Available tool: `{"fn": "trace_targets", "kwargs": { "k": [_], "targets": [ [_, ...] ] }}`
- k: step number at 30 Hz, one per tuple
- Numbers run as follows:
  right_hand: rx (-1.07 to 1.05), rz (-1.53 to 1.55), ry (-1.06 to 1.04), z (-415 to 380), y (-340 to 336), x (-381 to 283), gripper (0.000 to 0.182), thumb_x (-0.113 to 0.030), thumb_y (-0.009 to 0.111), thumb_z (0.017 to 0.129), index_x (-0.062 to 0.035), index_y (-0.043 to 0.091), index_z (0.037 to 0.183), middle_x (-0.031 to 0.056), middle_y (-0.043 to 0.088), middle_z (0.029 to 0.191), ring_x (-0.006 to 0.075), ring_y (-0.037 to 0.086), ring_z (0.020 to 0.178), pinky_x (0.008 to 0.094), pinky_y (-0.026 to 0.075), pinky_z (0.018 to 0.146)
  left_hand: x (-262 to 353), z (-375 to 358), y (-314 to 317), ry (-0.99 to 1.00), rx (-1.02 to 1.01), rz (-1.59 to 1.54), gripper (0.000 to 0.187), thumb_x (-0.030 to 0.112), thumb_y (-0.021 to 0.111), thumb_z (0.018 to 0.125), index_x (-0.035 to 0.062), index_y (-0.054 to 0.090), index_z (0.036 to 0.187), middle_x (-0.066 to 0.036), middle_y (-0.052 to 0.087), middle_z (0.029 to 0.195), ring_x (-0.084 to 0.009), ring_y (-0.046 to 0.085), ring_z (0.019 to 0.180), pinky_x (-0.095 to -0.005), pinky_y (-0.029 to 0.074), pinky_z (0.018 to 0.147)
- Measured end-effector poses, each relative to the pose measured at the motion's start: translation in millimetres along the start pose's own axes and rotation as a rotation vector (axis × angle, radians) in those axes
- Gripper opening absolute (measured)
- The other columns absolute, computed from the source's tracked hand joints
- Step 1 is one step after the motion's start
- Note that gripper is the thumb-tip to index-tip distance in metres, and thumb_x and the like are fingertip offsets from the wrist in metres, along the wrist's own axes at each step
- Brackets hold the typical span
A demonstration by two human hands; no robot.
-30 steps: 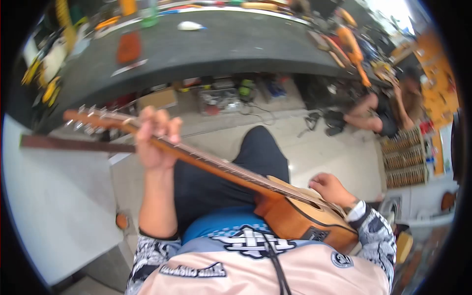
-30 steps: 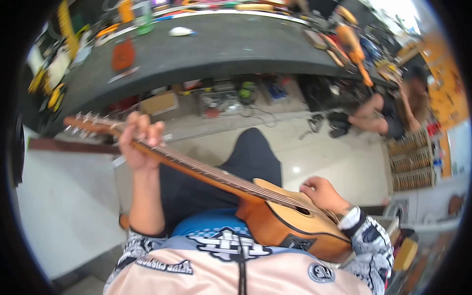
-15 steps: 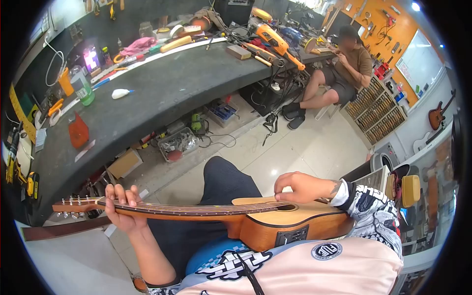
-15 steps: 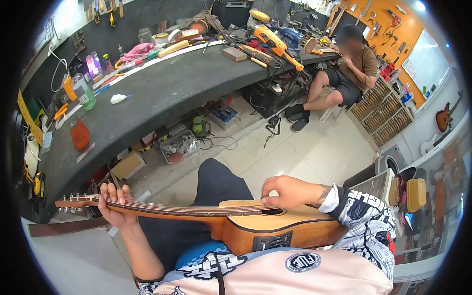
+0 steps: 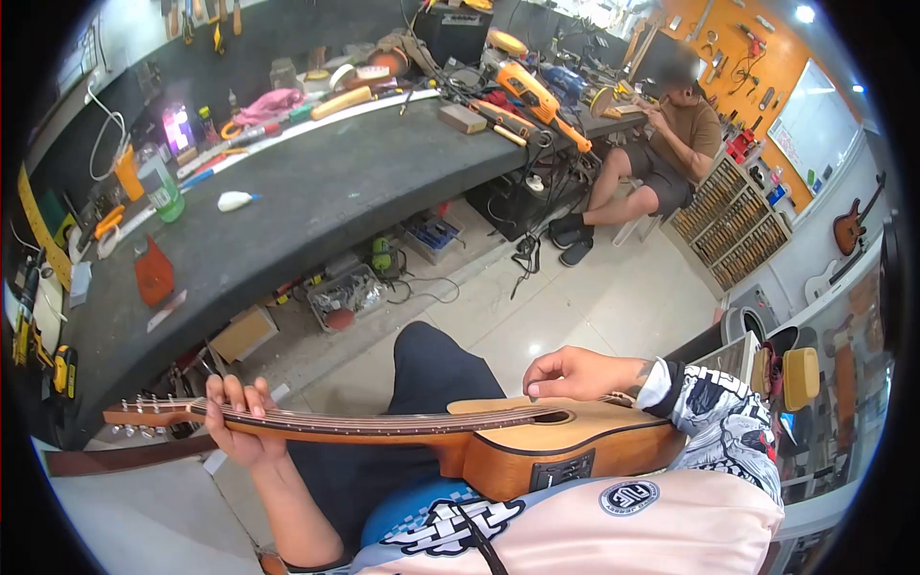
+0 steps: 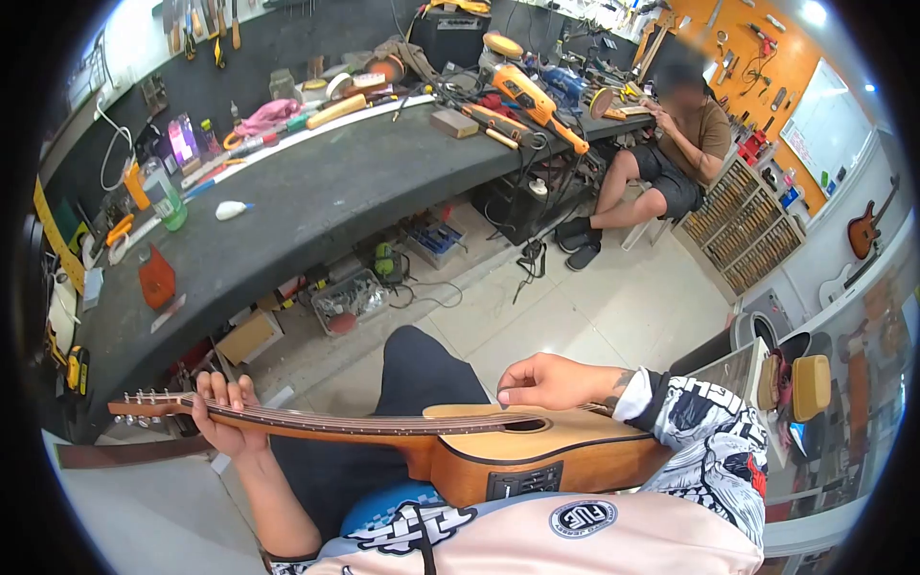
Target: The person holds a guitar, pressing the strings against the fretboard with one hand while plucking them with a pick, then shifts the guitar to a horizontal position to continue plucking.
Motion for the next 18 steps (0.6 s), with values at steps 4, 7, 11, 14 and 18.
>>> {"fn": "trace_targets", "kwargs": {
  "k": [4,7,11,14,18],
  "targets": [
    [-0.047,-0.043,0.027,2,3,4,0.025,-0.026,0.063,0.096,-0.0028,0.068,0.104,0.0026,0.068,0.088,0.0106,0.06,0.083,0.0285,0.049,0.078,2,-1,3,-0.003,-0.024,0.011,0.022,0.026,0.05,0.1,0.0119,0.039,0.087,-0.001,0.044,0.07,-0.0138,0.052,0.057,-0.0344,0.04,0.077],
    [-0.003,-0.308,0.06,5,2,11,0.024,-0.025,0.064,0.096,-0.0024,0.068,0.103,0.0048,0.068,0.091,0.0122,0.061,0.086,0.029,0.049,0.08,4,-1,13,0.01,-0.044,0.023,0.018,0.024,0.05,0.098,0.0107,0.041,0.091,-0.002,0.045,0.074,-0.0144,0.053,0.061,-0.0344,0.039,0.077],
    [-0.037,-0.135,-0.241,-9,4,-32,0.023,-0.024,0.065,0.094,-0.0021,0.07,0.097,0.0079,0.068,0.093,0.0148,0.062,0.089,0.0296,0.049,0.081,-6,-7,15,-0.001,-0.005,0.032,0.021,0.029,0.053,0.095,0.0096,0.044,0.093,-0.005,0.045,0.086,-0.0186,0.05,0.079,-0.0366,0.039,0.078],
    [-0.093,0.249,-0.172,-8,2,-34,0.024,-0.026,0.066,0.093,-0.0019,0.071,0.093,0.0091,0.069,0.095,0.016,0.062,0.09,0.0294,0.049,0.082,-8,-6,7,-0.015,-0.009,0.068,0.024,0.033,0.055,0.092,0.0102,0.047,0.092,-0.005,0.046,0.095,-0.0204,0.047,0.09,-0.0385,0.039,0.081],
    [-0.015,-0.074,0.279,-2,3,24,0.026,-0.026,0.067,0.091,-0.0012,0.071,0.092,0.0104,0.068,0.097,0.0178,0.062,0.09,0.0299,0.049,0.084,-6,-1,11,0.004,0.032,0.153,0.029,0.035,0.054,0.093,0.0102,0.045,0.081,-0.004,0.044,0.083,-0.0178,0.048,0.077,-0.0357,0.039,0.076]
  ]
}}
Point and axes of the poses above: each hand's wrist, its own z-axis towards the middle knuckle, its own y-axis out of the palm, x = y × z, the point moved 7 cm from there along z, towards the middle knuckle
